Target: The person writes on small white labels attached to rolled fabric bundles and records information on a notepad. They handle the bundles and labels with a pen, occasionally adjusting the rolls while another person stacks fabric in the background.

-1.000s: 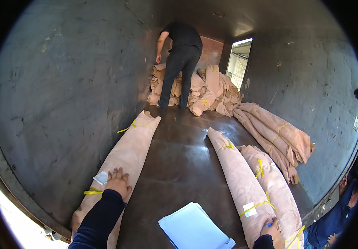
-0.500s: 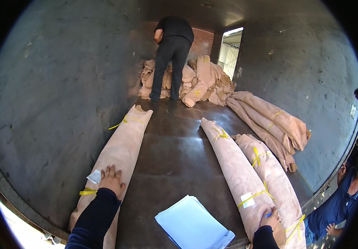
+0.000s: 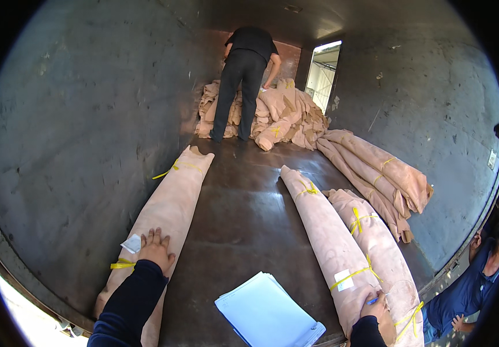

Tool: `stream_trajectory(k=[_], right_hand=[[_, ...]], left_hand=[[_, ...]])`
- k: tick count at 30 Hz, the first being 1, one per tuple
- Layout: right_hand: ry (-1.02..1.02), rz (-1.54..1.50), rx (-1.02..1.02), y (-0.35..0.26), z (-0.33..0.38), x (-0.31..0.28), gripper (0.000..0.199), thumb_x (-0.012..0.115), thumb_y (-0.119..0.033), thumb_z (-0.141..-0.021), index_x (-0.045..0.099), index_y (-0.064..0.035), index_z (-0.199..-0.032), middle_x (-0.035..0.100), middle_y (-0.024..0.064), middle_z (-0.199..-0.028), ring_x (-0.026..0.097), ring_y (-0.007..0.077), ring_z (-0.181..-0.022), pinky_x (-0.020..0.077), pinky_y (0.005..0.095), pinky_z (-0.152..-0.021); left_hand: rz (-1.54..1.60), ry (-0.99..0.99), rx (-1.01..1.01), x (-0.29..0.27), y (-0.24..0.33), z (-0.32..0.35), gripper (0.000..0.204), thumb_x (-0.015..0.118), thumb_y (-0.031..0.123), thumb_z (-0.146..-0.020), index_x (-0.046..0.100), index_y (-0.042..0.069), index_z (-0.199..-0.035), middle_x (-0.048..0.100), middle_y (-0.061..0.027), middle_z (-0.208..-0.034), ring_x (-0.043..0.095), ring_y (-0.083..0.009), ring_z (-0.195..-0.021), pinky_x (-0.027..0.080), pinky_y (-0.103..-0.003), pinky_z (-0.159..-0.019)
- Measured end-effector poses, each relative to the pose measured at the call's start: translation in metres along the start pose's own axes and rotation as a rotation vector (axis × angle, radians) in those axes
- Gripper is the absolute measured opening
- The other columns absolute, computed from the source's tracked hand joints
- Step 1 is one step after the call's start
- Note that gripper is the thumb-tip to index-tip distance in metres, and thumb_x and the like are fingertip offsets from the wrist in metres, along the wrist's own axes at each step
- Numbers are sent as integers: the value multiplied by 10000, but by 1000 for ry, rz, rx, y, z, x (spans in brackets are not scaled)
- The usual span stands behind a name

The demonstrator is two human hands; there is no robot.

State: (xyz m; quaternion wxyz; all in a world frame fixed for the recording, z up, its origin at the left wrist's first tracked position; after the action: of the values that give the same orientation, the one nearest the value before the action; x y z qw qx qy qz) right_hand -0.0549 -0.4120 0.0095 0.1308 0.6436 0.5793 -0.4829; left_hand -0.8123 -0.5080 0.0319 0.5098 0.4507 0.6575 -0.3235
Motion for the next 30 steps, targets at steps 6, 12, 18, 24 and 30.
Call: stream_trajectory(k=[6, 12, 18, 24, 30], right_hand=[[6, 3, 3, -4, 1, -4, 429, 641, -218, -883, 537, -32, -1256, 664, 143, -1164, 599, 326, -1126, 353, 457, -1067], [-80, -13, 68, -10, 7, -13, 465, 603, -302, -888, 567, -53, -1279, 635, 161, -1231, 555, 380, -1181, 366, 463, -1075], [-24, 17, -3, -1, 4, 0, 533, 582, -431, -913, 539, -86, -1317, 629, 113, -1281, 508, 299, -1288, 267, 529, -1154], [12, -19, -18, 4, 3, 9, 545, 623, -388, -888, 533, -61, -1315, 654, 80, -1234, 510, 279, -1287, 277, 531, -1137], [44, 16, -46, 0, 3, -1, 509, 592, -390, -910, 545, -62, -1297, 658, 103, -1211, 545, 300, -1234, 296, 527, -1126]], left_hand=[[-16, -2, 5, 4, -1, -2, 658, 653, 397, -832, 521, 94, -1402, 351, -222, -1537, 305, -383, -1436, 182, -555, -1186], [29, 22, 21, 5, -4, 2, 671, 654, 405, -835, 514, 54, -1390, 311, -250, -1550, 263, -397, -1453, 160, -548, -1198], [15, -193, -158, 20, -7, -8, 781, 706, 144, -771, 389, 30, -1476, 151, -169, -1629, 168, -340, -1496, 156, -490, -1219], [-317, -174, 30, 13, 8, -6, 637, 524, 450, -947, 387, 158, -1497, 294, -165, -1578, 293, -348, -1434, 283, -571, -1130], [-51, -234, -158, 15, 3, -11, 793, 703, 175, -774, 374, 14, -1476, 182, -212, -1609, 140, -376, -1498, 139, -524, -1212]])
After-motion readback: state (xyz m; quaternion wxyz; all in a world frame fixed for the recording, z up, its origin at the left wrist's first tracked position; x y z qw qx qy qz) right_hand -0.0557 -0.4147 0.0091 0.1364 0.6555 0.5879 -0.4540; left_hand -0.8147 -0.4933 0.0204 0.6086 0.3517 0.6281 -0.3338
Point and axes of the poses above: each hand's wrist, its own z-axis away from the middle knuckle, its own x-axis out of the palm, y = z × x, the point moved 9 cm from there along -z, towards the middle knuckle
